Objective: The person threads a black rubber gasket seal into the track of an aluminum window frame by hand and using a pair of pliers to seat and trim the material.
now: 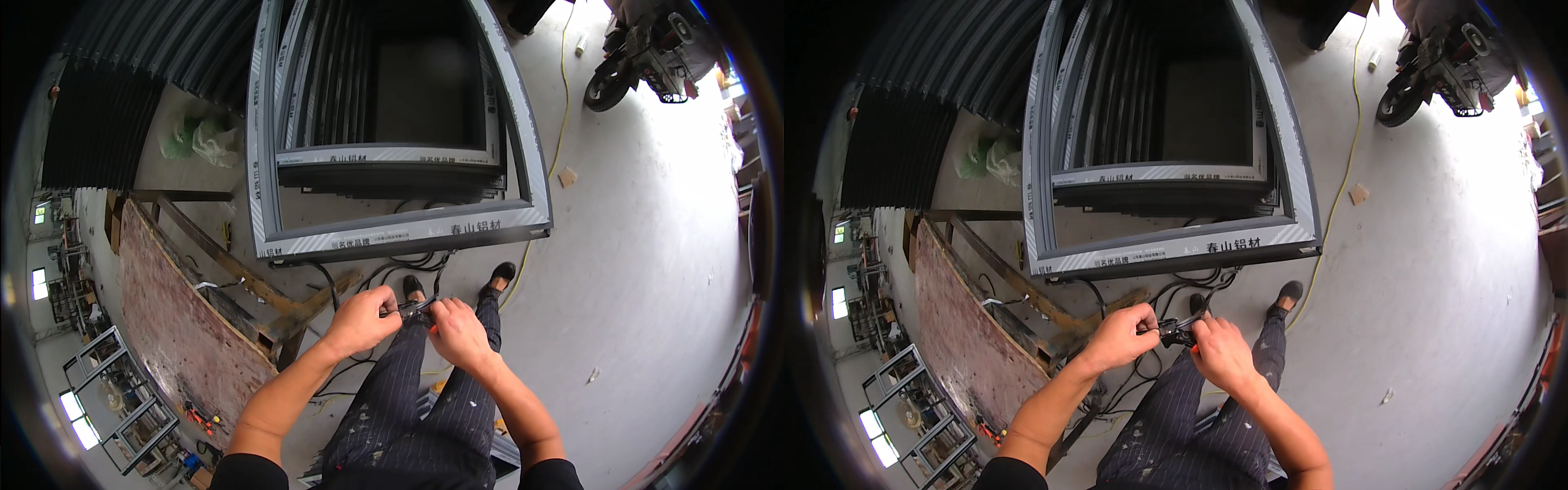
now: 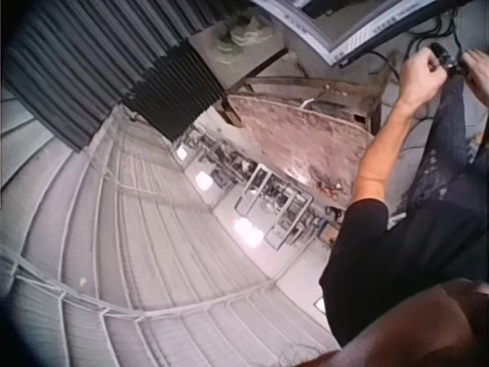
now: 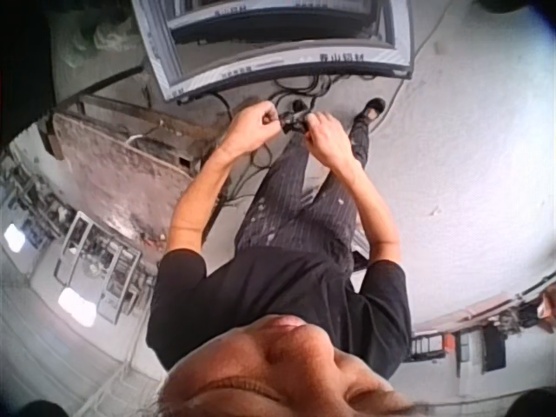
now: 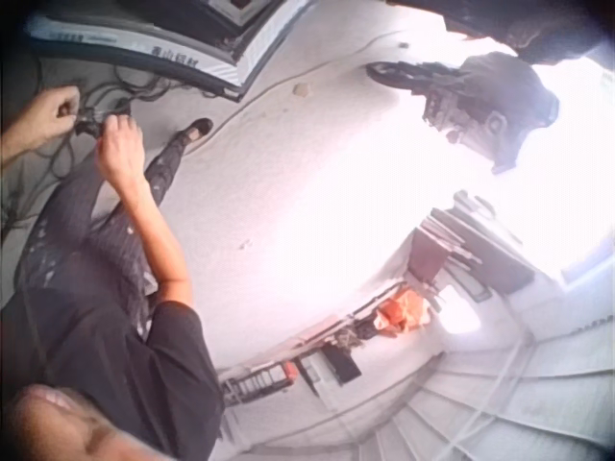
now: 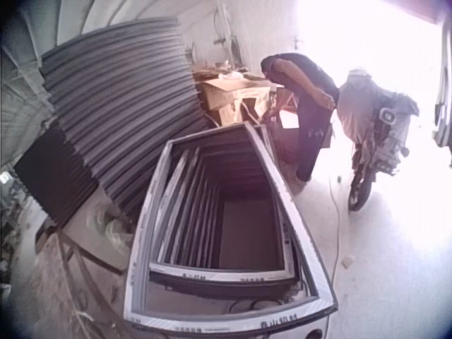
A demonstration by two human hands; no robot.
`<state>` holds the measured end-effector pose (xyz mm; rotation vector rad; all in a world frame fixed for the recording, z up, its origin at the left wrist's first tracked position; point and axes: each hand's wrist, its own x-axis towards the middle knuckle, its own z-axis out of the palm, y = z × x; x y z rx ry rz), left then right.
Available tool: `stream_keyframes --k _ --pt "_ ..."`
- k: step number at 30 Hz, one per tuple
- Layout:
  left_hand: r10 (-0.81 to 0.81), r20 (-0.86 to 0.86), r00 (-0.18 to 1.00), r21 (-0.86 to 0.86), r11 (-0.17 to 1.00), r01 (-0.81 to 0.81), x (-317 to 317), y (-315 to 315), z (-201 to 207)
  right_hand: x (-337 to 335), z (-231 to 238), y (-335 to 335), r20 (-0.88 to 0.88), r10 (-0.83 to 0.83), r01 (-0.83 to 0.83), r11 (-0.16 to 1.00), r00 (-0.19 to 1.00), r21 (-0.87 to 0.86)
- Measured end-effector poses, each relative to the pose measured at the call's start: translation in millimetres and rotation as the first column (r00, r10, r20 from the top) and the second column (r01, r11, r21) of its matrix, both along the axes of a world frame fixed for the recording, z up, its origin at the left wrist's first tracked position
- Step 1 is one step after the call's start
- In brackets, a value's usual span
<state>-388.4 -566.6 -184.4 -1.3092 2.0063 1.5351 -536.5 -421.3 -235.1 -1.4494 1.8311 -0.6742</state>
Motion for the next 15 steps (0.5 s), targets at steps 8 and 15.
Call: stream_keyframes --k 8,15 --pt "-0.029 -0.063 0.998 -0.027 0.999 0.027 11.1 -2.7 -10.8 14.3 -0.3 6.5 -0.056 -0.054 0.051 0.997 0.997 -0.054" --pt "0.033 -0.182 0.983 0.135 0.991 -0.008 19.3 -6.4 -14.7 14.8 10.5 3.4 0.027 0.001 -0.003 0.999 1.000 0.045"
